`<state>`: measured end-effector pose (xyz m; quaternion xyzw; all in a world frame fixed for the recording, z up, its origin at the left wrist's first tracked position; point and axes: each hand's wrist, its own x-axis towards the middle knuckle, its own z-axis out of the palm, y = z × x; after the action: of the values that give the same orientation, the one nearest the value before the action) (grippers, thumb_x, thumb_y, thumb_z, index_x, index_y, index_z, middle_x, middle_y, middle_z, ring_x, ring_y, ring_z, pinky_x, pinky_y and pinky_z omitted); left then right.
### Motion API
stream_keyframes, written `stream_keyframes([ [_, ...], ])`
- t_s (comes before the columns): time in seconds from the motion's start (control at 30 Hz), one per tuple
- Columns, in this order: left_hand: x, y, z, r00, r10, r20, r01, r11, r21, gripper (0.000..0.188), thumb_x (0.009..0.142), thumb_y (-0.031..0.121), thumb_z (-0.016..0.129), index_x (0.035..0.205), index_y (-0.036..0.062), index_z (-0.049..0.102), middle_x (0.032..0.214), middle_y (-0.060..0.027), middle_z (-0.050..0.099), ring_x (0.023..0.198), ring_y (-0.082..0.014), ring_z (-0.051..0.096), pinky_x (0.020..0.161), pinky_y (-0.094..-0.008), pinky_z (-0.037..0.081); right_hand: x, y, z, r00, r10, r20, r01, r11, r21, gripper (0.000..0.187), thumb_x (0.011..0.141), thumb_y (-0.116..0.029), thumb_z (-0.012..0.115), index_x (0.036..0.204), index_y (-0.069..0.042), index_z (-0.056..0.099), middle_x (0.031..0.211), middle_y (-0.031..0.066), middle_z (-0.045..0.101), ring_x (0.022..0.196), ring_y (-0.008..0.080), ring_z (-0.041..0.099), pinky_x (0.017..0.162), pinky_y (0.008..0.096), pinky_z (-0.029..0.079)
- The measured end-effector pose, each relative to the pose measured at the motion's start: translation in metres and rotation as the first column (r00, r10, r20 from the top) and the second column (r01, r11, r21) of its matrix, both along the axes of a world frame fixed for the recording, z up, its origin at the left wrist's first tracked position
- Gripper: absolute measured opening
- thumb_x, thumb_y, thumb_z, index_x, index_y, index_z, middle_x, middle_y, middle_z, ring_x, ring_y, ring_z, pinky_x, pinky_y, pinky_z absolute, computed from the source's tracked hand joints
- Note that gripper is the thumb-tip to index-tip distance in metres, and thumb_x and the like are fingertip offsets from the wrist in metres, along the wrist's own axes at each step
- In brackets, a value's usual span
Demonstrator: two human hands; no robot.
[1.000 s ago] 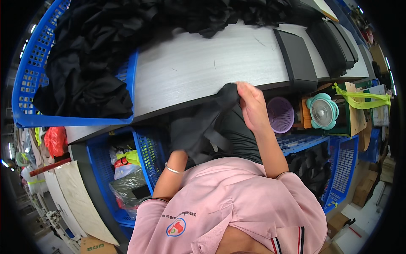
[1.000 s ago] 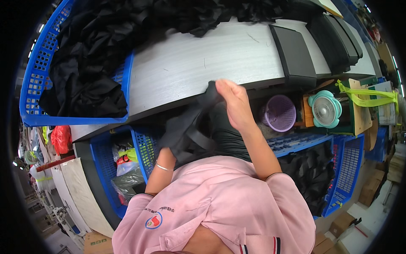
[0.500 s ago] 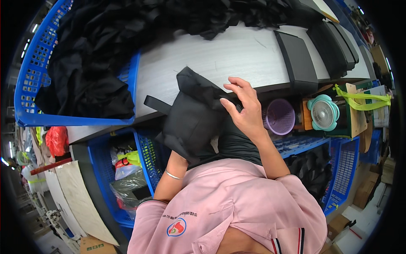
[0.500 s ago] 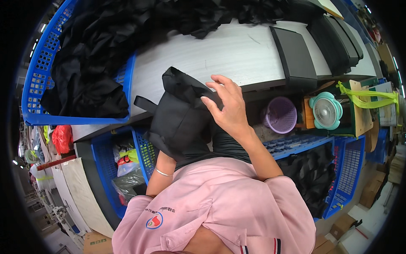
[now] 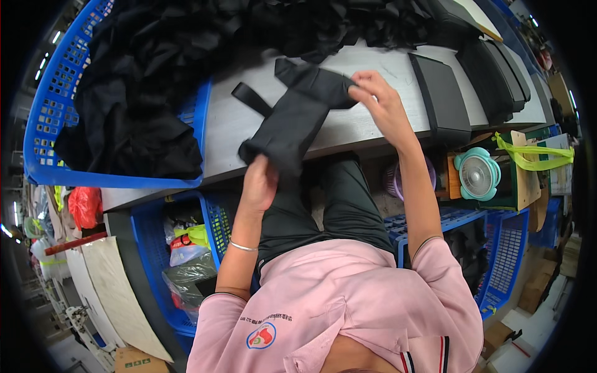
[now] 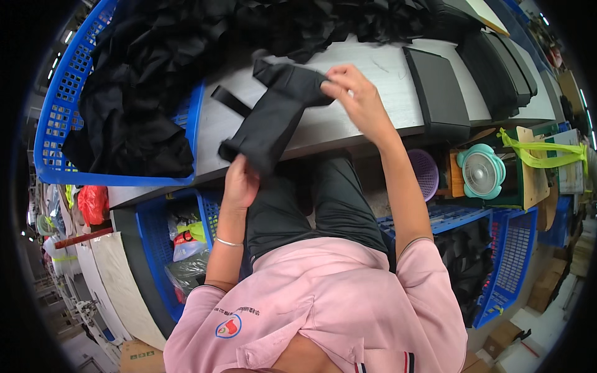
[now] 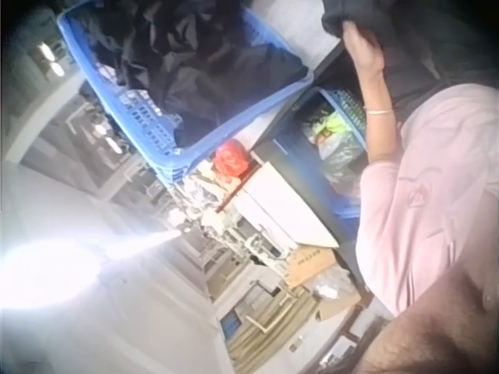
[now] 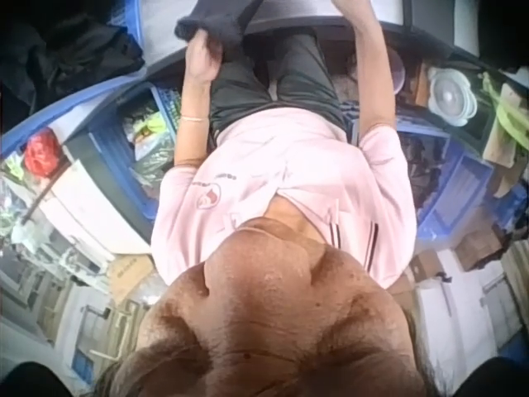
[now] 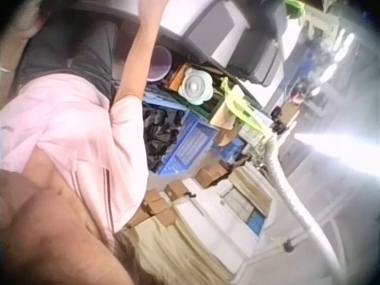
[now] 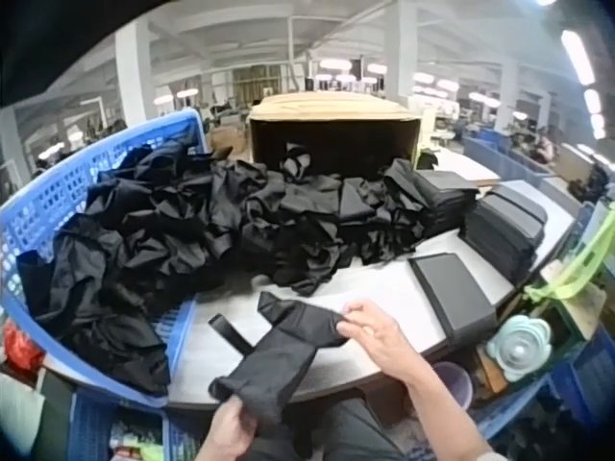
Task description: The recorder is inspecting and handling black fabric garment pieces at a workstation in a garment factory.
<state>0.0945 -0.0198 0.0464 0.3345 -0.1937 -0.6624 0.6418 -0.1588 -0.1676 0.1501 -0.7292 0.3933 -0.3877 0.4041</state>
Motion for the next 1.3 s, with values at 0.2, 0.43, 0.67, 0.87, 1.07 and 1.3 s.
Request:
stream_keyframes([
  [0.2, -0.021, 0.012, 0.02, 0.89, 0.132, 0.437, -0.15, 0.989, 0.006, 0.025, 0.1, 0.012, 0.057, 0.121, -0.0024, 0.061, 0.119, -0.0076, 0.065, 0.105, -0.0141, 0.062, 0.095, -0.027, 0.048, 0.011, -0.013, -0.045, 0.872, -0.471, 0.134, 0.483, 0.783, -0.392, 0.016, 0.093, -0.01, 0.066, 0.103, 0.002, 0.069, 0.1, 0.01, 0.064, 0.091, 0.0141, 0.063, 0.078, 0.0254, 0.048],
  [0.43, 0.011, -0.058, 0.025, 0.654, 0.45, 0.608, -0.444, 0.879, -0.172, 0.03, 0.092, 0.008, 0.069, 0.121, 0.0002, 0.063, 0.101, -0.002, 0.065, 0.095, -0.0107, 0.061, 0.088, -0.0248, 0.049, 0.045, 0.065, -0.064, 0.877, -0.158, 0.454, -0.102, 0.862, 0.497, 0.021, 0.097, -0.008, 0.063, 0.113, 0.004, 0.066, 0.097, 0.0095, 0.072, 0.086, 0.013, 0.068, 0.081, 0.026, 0.054],
  [0.67, 0.002, -0.067, 0.02, 0.963, -0.121, 0.239, 0.124, 0.992, -0.001, 0.03, 0.088, 0.007, 0.073, 0.117, 0.0033, 0.063, 0.1, -0.0007, 0.065, 0.089, -0.0073, 0.061, 0.076, -0.0212, 0.051, 0.054, 0.038, -0.08, 0.886, -0.179, 0.427, -0.135, 0.782, 0.609, 0.031, 0.084, -0.009, 0.078, 0.11, 0.0, 0.065, 0.091, 0.0025, 0.07, 0.08, 0.0096, 0.065, 0.071, 0.0227, 0.051],
  [0.87, -0.021, -0.068, 0.017, 0.917, -0.192, 0.349, 0.205, 0.979, 0.001, 0.031, 0.081, 0.002, 0.078, 0.105, 0.0078, 0.06, 0.086, 0.0035, 0.06, 0.072, -0.0041, 0.058, 0.061, -0.0186, 0.049, 0.06, 0.034, -0.088, 0.933, -0.291, -0.214, 0.308, 0.95, 0.05, 0.027, 0.079, -0.008, 0.075, 0.103, -0.006, 0.063, 0.085, 0.0159, 0.069, 0.079, 0.0353, 0.067, 0.068, 0.0393, 0.051],
  [1.07, -0.035, -0.076, 0.028, 0.844, -0.242, 0.479, 0.25, 0.967, 0.047, 0.027, 0.082, 0.004, 0.078, 0.105, 0.006, 0.063, 0.089, 0.0028, 0.063, 0.076, -0.0034, 0.056, 0.064, -0.0187, 0.048, 0.065, 0.036, -0.097, 0.906, -0.317, -0.281, 0.304, 0.948, -0.093, 0.024, 0.079, -0.004, 0.07, 0.101, -0.009, 0.061, 0.084, 0.0162, 0.068, 0.082, 0.041, 0.065, 0.067, 0.0458, 0.05],
  [1.3, -0.021, -0.073, 0.036, 0.977, -0.19, 0.096, 0.193, 0.981, -0.013, 0.028, 0.082, 0.0, 0.075, 0.107, 0.0053, 0.064, 0.097, -0.0001, 0.067, 0.084, -0.0067, 0.062, 0.073, -0.0188, 0.051, 0.053, 0.019, -0.094, 0.896, -0.217, -0.387, 0.255, 0.966, 0.048, 0.031, 0.076, -0.017, 0.075, 0.102, -0.008, 0.061, 0.083, 0.0184, 0.067, 0.081, 0.0372, 0.066, 0.067, 0.0426, 0.051],
])
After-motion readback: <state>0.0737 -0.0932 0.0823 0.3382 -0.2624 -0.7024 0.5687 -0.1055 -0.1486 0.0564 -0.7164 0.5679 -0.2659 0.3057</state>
